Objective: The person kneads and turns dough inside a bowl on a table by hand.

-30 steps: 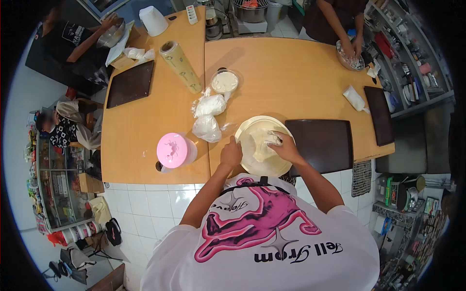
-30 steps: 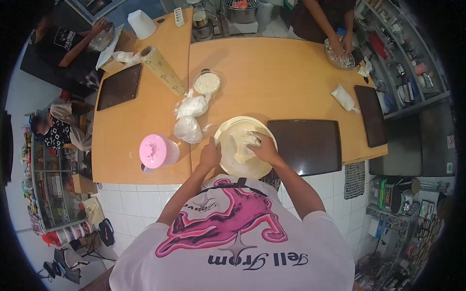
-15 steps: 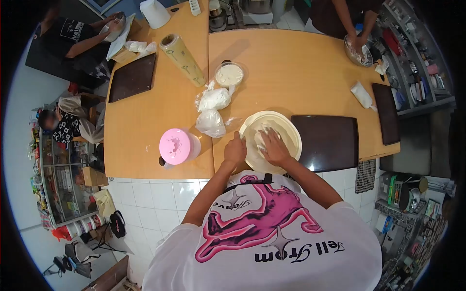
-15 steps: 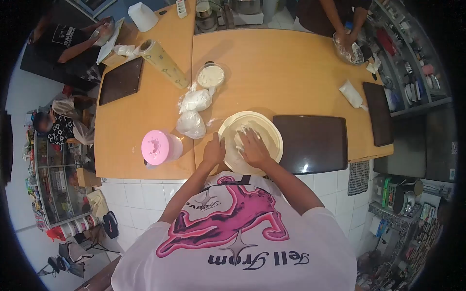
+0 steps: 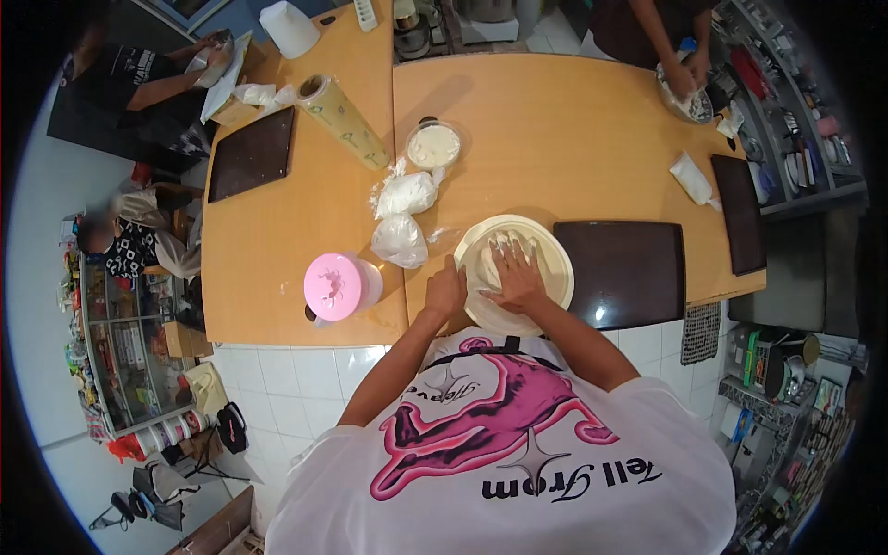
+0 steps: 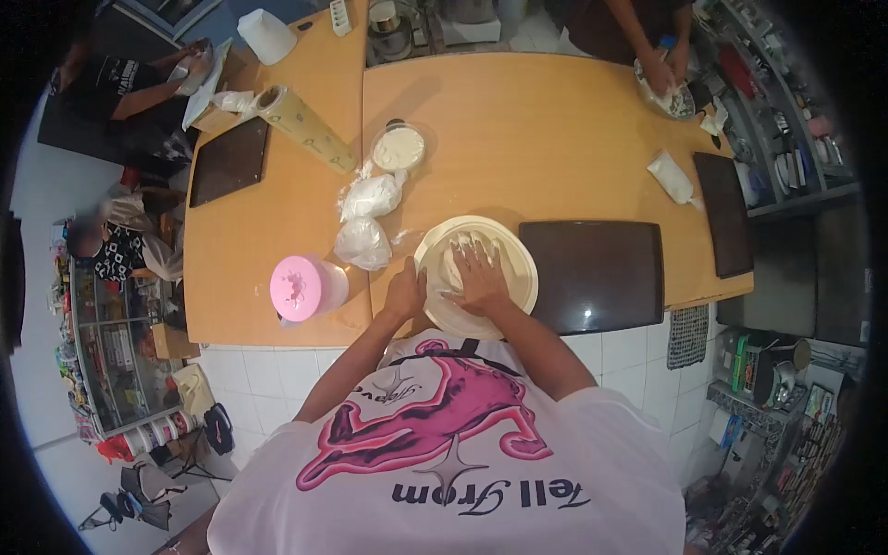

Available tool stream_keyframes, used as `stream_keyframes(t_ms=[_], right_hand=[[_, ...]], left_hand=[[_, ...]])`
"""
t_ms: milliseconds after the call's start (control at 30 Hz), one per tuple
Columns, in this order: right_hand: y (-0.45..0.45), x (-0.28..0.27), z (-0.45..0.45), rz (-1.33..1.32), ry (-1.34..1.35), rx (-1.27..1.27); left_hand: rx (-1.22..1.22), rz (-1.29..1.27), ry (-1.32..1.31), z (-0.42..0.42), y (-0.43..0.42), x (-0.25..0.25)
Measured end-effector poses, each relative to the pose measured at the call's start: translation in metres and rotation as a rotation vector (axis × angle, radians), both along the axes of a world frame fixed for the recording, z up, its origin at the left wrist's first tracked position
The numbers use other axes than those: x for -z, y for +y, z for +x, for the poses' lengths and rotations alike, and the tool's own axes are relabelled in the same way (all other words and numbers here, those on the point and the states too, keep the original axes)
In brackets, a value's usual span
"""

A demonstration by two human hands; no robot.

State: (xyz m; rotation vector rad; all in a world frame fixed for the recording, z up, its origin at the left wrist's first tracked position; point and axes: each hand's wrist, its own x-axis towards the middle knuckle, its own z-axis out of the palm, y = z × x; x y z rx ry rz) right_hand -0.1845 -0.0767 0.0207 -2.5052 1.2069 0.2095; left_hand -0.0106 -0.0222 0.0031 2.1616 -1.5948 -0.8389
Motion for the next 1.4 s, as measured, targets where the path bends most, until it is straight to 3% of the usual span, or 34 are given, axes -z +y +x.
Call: stream_keyframes(t_ms=[133, 233, 267, 367, 400, 500, 700, 833, 1033, 1267, 1400], right_hand=[[0.001, 0.029, -0.012, 0.037, -0.238, 0.118], [0.005, 0.042, -0.012, 0.131, -0.894, 0.381], [0.01, 0.045, -0.009, 0.066, -0.803, 0.527], [0.001, 0.009, -0.006, -0.232, -0.637, 0.229], [-0.005, 0.009, 0.0, -0.372, -0.76, 0.157], [-0.013, 0.018, 0.01, -0.391, -0.821, -0.078], [-0.023, 0.04, 0.017, -0.45, -0.753, -0.224], [-0.029, 0.043, 0.012, -0.324, -0.637, -0.18], [-0.042, 0.051, 0.013, -0.342, -0.542, 0.004], [-0.032, 0.057, 0.009, -0.345, -0.576, 0.201], [-0.027, 0.045, -0.002, -0.316, -0.783, 0.329]], left_hand=[[0.011, 0.018, -0.031, -0.003, 0.002, -0.006], [0.021, 0.03, -0.073, -0.004, 0.002, -0.006], [0.022, 0.029, -0.081, -0.004, 0.002, -0.005], [0.008, 0.028, -0.083, -0.004, 0.003, -0.005], [0.009, 0.031, -0.07, -0.005, 0.003, -0.007], [0.017, 0.026, -0.045, -0.004, 0.002, -0.011], [0.049, 0.029, -0.016, -0.001, 0.001, -0.006], [0.062, 0.036, 0.006, 0.0, 0.001, -0.005], [0.05, 0.043, 0.044, 0.0, 0.001, -0.008], [0.038, 0.08, -0.093, -0.006, 0.001, -0.01], [0.061, 0.115, -0.157, -0.012, -0.005, -0.01]])
